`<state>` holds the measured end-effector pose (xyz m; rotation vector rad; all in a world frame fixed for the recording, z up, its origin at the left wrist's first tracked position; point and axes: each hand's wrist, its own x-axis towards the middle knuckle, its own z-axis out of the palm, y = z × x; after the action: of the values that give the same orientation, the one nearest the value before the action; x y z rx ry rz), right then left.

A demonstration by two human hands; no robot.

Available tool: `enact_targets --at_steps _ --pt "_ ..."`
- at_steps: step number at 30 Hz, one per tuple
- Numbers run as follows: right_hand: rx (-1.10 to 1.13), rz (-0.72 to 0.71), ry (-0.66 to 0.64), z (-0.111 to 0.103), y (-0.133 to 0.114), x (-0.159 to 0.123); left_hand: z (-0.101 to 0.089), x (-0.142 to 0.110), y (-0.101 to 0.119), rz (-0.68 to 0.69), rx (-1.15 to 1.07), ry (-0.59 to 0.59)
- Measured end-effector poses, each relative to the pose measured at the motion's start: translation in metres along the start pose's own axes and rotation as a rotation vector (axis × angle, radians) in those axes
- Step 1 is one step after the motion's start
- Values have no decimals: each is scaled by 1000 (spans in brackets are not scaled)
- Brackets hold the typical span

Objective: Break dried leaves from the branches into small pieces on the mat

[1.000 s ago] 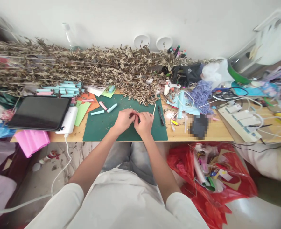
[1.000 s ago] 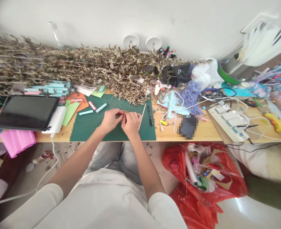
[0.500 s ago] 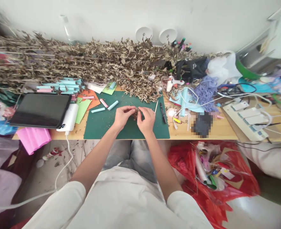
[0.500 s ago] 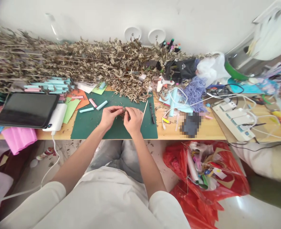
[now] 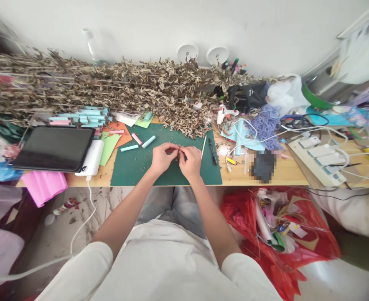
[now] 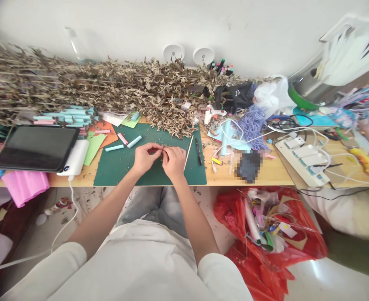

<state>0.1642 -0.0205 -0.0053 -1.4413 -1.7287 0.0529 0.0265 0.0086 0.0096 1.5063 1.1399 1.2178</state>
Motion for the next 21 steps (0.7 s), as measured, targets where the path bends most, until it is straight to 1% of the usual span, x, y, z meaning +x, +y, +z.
enact_targets --at_steps 2,3,5,8,13,16,19,21 --pt "-13 -2 2 -1 -1 0 0 1 4 43 89 4" --pt "-16 -6 4 -1 -2 0 1 1 5 42 108 5" --pt "-22 -16 10 -1 -2 0 3 2 7 -9 73 4" --pt "-18 -18 45 0 -1 0 9 -1 7 -128 -120 7" --pt "137 -1 90 2 2 1 20 -6 7 -254 -474 101" --pt "186 22 91 1 4 1 25 -4 6 -336 -646 96" --pt "180 44 103 1 4 1 27 -2 6 -413 -734 60" --pt "160 53 111 1 4 1 27 0 6 -408 -712 50"
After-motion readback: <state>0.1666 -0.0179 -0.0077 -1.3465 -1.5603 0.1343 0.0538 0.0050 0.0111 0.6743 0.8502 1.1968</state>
